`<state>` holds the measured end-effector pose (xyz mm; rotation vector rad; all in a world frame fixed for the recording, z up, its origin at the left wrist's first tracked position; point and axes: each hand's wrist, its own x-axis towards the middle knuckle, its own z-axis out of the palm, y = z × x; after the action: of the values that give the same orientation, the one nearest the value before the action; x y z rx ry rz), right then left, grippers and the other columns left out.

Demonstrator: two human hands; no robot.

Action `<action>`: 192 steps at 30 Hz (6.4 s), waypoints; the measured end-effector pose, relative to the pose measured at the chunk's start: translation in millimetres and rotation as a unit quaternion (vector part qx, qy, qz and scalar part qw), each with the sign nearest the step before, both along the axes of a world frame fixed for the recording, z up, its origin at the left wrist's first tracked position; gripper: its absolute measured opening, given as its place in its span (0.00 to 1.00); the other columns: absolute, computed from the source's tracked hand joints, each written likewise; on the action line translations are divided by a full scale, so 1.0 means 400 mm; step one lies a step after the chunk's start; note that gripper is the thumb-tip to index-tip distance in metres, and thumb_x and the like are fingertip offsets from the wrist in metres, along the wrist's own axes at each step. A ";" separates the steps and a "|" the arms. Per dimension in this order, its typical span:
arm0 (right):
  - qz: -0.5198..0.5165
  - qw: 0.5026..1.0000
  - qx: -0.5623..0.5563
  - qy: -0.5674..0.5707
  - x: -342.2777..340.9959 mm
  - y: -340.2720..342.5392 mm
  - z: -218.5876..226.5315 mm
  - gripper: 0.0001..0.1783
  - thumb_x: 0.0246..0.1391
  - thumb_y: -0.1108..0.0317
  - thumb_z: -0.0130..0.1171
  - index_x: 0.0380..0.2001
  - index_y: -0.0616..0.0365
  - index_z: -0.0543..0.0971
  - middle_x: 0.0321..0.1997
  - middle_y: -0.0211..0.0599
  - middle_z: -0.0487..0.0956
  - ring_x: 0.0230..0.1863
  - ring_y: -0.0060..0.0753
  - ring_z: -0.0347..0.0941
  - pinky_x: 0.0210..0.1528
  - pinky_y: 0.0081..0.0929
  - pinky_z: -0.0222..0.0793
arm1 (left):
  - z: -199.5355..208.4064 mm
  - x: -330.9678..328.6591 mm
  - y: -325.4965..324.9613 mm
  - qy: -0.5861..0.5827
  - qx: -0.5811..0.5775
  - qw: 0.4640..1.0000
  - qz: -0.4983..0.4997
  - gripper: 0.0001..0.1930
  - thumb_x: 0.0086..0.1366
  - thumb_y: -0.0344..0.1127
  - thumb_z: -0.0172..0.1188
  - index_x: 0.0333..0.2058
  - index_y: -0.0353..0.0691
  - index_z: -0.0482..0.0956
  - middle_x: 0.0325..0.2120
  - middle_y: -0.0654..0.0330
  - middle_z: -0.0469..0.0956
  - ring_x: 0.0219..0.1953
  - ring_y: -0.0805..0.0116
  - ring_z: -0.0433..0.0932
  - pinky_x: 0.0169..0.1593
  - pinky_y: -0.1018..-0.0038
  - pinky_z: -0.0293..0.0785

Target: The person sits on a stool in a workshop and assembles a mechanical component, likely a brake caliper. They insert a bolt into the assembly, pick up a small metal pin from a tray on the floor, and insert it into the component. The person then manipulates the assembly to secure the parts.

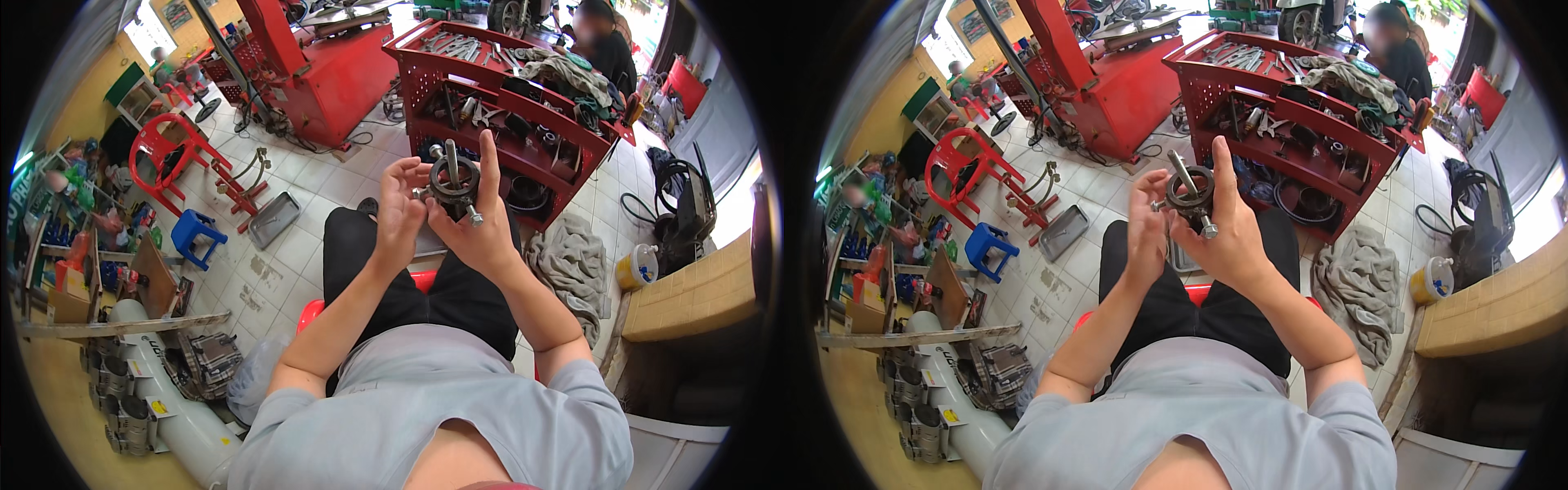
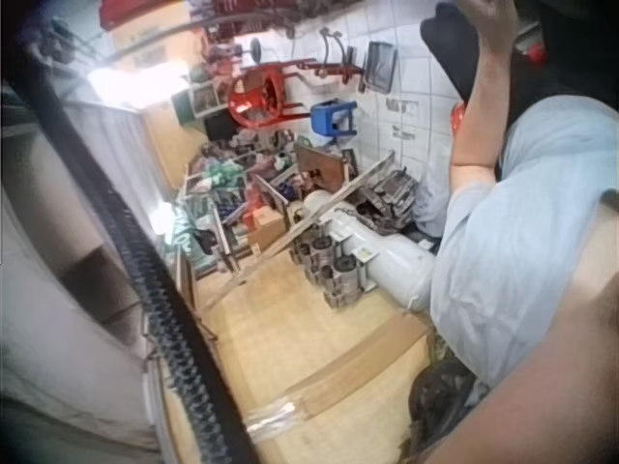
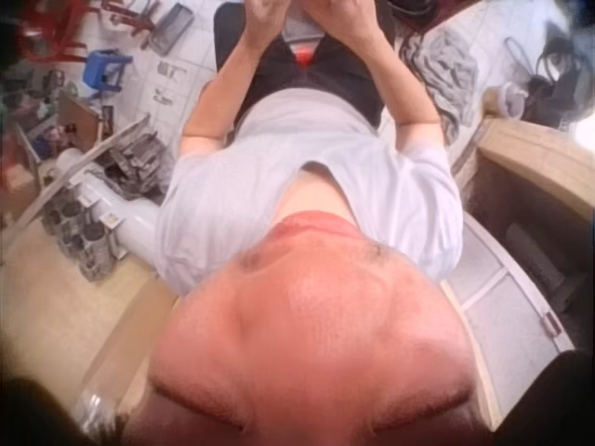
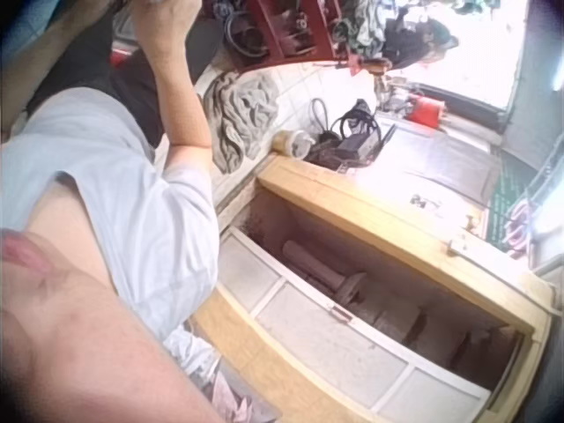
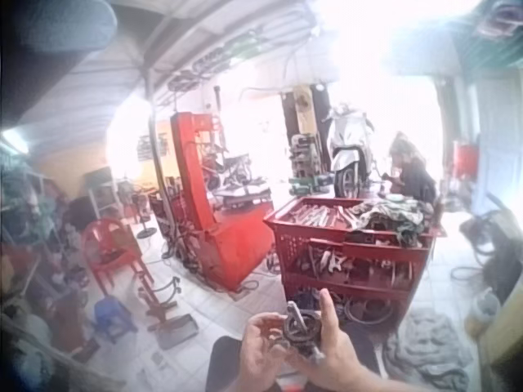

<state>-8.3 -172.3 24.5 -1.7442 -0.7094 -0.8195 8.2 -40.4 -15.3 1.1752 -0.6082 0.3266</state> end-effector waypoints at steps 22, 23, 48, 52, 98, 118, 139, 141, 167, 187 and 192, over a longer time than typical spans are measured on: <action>0.298 0.880 -0.336 0.155 0.148 0.023 0.060 0.14 0.43 0.64 0.66 0.18 0.52 0.70 0.17 0.30 0.66 0.21 0.36 0.68 0.26 0.32 0.61 | -0.185 0.080 -0.041 0.434 -0.289 0.847 -0.101 0.41 0.62 0.75 0.35 0.42 0.37 0.73 0.31 0.57 0.78 0.34 0.66 0.76 0.44 0.71 0.72; 0.269 0.885 -0.343 0.164 0.181 0.012 0.055 0.14 0.44 0.63 0.66 0.18 0.52 0.70 0.16 0.30 0.66 0.21 0.36 0.68 0.26 0.33 0.61 | -0.214 0.109 -0.018 0.388 -0.188 0.897 -0.098 0.41 0.63 0.74 0.36 0.43 0.36 0.73 0.33 0.56 0.78 0.34 0.66 0.77 0.45 0.70 0.72; 0.079 0.891 0.082 0.439 0.534 -0.021 -0.716 0.25 0.55 0.61 0.56 0.53 0.64 0.71 0.42 0.39 0.75 0.44 0.32 0.72 0.49 0.28 0.67 | -0.636 0.498 0.017 0.371 0.229 0.900 -0.023 0.21 0.47 0.36 0.72 0.41 0.39 0.79 0.38 0.60 0.82 0.38 0.71 0.79 0.44 0.72 0.74; -0.022 0.915 -0.038 0.402 0.557 0.024 -0.617 0.30 0.42 0.55 0.70 0.45 0.62 0.76 0.41 0.44 0.77 0.43 0.37 0.73 0.48 0.32 0.68 | -0.673 0.526 0.005 0.264 0.282 0.922 0.033 0.30 0.45 0.37 0.72 0.49 0.39 0.74 0.41 0.55 0.81 0.42 0.61 0.80 0.47 0.68 0.75; 0.016 0.660 -0.113 0.742 0.743 0.058 -0.742 0.30 0.43 0.65 0.65 0.50 0.66 0.70 0.36 0.41 0.80 0.34 0.30 0.74 0.41 0.27 0.69 | -1.443 0.844 0.180 0.377 0.716 0.551 0.204 0.09 0.65 0.36 0.48 0.35 0.43 0.77 0.35 0.53 0.76 0.37 0.52 0.81 0.37 0.59 0.78; 0.012 0.682 -0.071 0.728 0.734 0.049 -0.741 0.31 0.43 0.64 0.66 0.50 0.65 0.70 0.34 0.41 0.80 0.31 0.31 0.72 0.39 0.27 0.69 | -1.453 0.876 0.187 0.353 0.804 0.473 0.071 0.08 0.61 0.33 0.55 0.36 0.43 0.82 0.40 0.55 0.79 0.41 0.58 0.82 0.39 0.64 0.79; 0.026 0.653 -0.030 0.756 0.701 0.042 -0.731 0.33 0.42 0.64 0.66 0.52 0.67 0.68 0.39 0.43 0.79 0.38 0.33 0.75 0.45 0.28 0.69 | -1.491 0.799 0.173 0.356 0.727 0.576 0.115 0.11 0.63 0.40 0.51 0.30 0.41 0.80 0.29 0.53 0.81 0.36 0.50 0.81 0.38 0.58 0.78; 0.024 0.659 -0.026 0.751 0.703 0.040 -0.731 0.33 0.42 0.64 0.66 0.52 0.67 0.68 0.39 0.43 0.79 0.37 0.33 0.74 0.44 0.28 0.70 | -1.469 0.805 0.169 0.348 0.710 0.597 0.138 0.11 0.58 0.42 0.57 0.29 0.41 0.80 0.28 0.53 0.81 0.36 0.51 0.81 0.39 0.58 0.78; 0.016 0.934 -0.060 0.352 0.415 0.046 -0.271 0.25 0.38 0.60 0.68 0.41 0.58 0.76 0.30 0.41 0.79 0.32 0.35 0.76 0.38 0.32 0.71 | -0.213 0.528 0.253 0.293 -0.046 0.934 -0.201 0.11 0.64 0.29 0.59 0.45 0.36 0.76 0.36 0.60 0.80 0.34 0.73 0.77 0.37 0.76 0.74; -0.004 0.929 0.028 0.370 0.093 0.101 -0.389 0.29 0.38 0.60 0.71 0.44 0.58 0.74 0.25 0.39 0.77 0.27 0.32 0.75 0.34 0.30 0.71 | -0.255 0.146 0.144 0.084 0.125 0.968 0.200 0.07 0.61 0.25 0.61 0.38 0.31 0.82 0.23 0.68 0.77 0.22 0.84 0.71 0.26 0.86 0.66; 0.009 0.918 0.042 0.395 0.057 0.108 -0.366 0.28 0.39 0.61 0.71 0.43 0.62 0.74 0.27 0.40 0.79 0.28 0.28 0.75 0.35 0.29 0.71 | -0.267 0.132 0.141 0.071 0.115 0.972 0.194 0.06 0.62 0.23 0.58 0.37 0.32 0.81 0.25 0.68 0.77 0.23 0.85 0.70 0.25 0.86 0.64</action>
<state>14.7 -129.2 -121.7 -1.7844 -0.1358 -0.0783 60.9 16.1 -122.2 1.5294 -0.2917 0.5090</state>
